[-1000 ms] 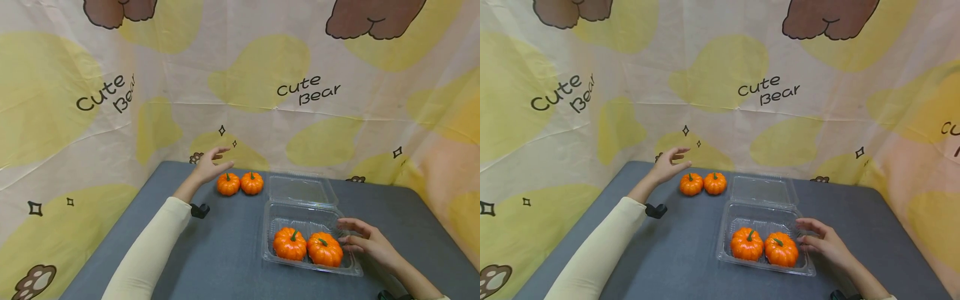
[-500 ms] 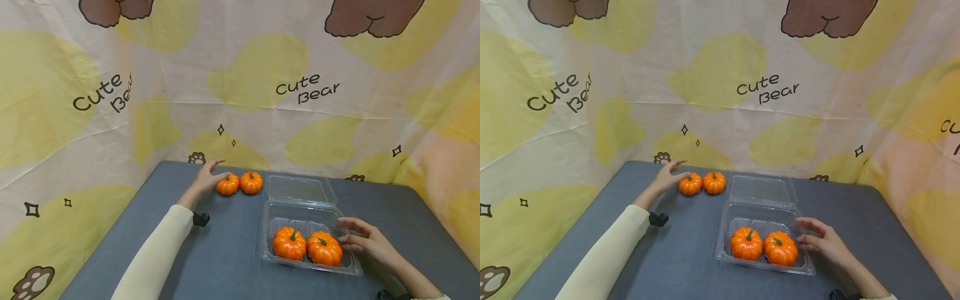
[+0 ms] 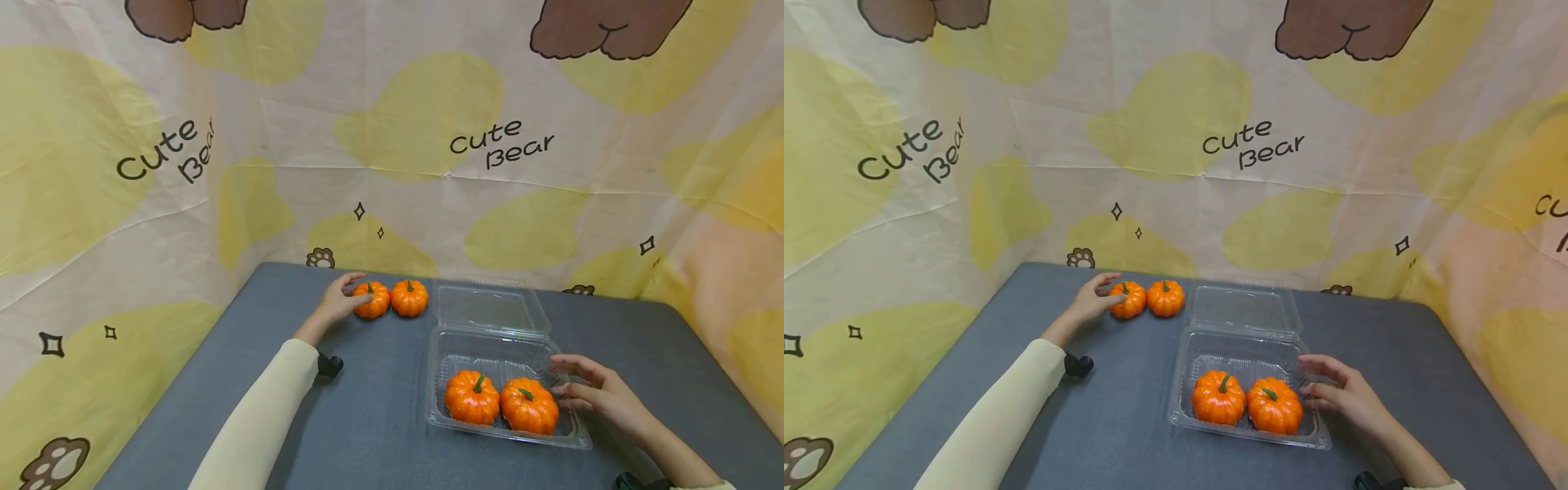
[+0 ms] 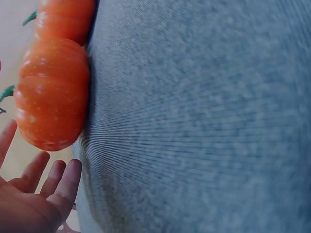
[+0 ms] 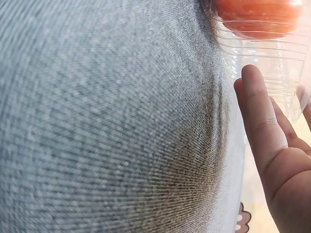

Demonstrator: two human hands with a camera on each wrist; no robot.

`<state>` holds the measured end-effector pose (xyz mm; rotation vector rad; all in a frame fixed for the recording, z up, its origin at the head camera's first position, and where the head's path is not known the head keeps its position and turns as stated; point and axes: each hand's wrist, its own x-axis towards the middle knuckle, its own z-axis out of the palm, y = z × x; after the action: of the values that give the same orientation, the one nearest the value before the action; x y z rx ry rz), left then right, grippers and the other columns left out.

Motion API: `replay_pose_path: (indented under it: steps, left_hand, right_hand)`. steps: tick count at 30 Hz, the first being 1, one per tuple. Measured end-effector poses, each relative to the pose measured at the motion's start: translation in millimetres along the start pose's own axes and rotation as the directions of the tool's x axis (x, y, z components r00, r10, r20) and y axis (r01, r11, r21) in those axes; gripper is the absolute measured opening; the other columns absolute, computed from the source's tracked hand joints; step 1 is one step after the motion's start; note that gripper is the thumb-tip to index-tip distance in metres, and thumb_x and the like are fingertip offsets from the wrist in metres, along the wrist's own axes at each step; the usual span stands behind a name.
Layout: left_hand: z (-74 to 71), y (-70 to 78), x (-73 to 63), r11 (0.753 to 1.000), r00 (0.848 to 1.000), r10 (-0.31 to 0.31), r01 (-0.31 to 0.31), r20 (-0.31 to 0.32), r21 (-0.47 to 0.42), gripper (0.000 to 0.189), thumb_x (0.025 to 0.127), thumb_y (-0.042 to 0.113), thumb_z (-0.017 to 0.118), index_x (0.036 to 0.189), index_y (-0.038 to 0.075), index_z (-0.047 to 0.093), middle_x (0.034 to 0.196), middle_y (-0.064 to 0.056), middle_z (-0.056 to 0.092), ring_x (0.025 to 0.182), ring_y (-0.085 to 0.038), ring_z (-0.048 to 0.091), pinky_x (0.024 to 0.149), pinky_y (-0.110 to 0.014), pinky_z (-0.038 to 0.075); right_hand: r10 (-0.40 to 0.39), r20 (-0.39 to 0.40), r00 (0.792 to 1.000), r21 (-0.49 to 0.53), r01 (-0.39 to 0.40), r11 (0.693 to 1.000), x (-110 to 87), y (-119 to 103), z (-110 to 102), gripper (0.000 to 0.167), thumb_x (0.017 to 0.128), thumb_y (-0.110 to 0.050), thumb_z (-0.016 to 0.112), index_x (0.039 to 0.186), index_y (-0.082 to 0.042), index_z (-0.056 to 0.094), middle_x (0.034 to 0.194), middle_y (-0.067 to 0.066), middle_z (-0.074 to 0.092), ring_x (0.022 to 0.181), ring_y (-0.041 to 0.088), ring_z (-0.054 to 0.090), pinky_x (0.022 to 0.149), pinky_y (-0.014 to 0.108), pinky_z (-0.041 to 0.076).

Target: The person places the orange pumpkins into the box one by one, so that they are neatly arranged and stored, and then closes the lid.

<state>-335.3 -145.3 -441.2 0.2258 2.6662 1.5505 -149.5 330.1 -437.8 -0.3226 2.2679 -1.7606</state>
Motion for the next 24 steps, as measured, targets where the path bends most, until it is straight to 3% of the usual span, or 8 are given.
replay_pose_path:
  steps: [4,11,19,24]
  left_hand:
    - [1.9,-3.6,2.0,0.999,1.0,-0.023,0.023,-0.001,-0.026,0.061,0.084,0.028,0.071,0.139,0.013,0.05,0.144,-0.017,0.044,0.13,-0.038,0.048,0.105,-0.05,0.042]
    - [4.1,-6.4,3.9,0.999,0.999,-0.046,0.047,0.011,-0.027,0.059,0.085,0.028,0.07,0.139,0.013,0.05,0.142,-0.016,0.047,0.13,-0.036,0.047,0.106,-0.05,0.041]
    - [4.2,-5.4,0.5,0.999,0.999,-0.041,0.041,0.003,-0.032,0.052,0.084,0.023,0.07,0.133,0.013,0.055,0.138,-0.016,0.051,0.128,-0.036,0.049,0.105,-0.048,0.042]
    - [3.7,-6.1,-1.4,0.998,0.999,-0.05,0.05,-0.014,-0.033,0.051,0.084,0.023,0.071,0.132,0.013,0.056,0.137,-0.016,0.052,0.128,-0.036,0.05,0.105,-0.048,0.043]
  right_hand:
    - [0.028,-0.011,1.0,-0.009,-0.028,1.0,0.2,-1.3,0.5,0.045,0.097,-0.008,0.054,0.138,0.002,0.041,0.118,-0.022,0.059,0.096,0.012,0.069,0.077,0.034,0.059]
    - [0.0,0.006,1.0,0.008,0.0,1.0,0.0,0.0,-1.1,0.04,0.097,-0.005,0.052,0.137,-0.007,0.047,0.118,-0.022,0.059,0.096,0.012,0.069,0.076,0.034,0.059]
    - [-0.028,0.006,1.0,-0.005,0.028,1.0,-0.7,1.4,-0.1,0.041,0.097,-0.003,0.051,0.137,-0.001,0.044,0.118,-0.021,0.059,0.095,0.012,0.07,0.076,0.034,0.059]
    - [-0.046,0.011,0.999,0.011,0.046,0.999,-0.8,2.3,0.0,0.04,0.097,-0.001,0.05,0.136,-0.006,0.047,0.119,-0.019,0.06,0.095,0.013,0.07,0.076,0.033,0.059]
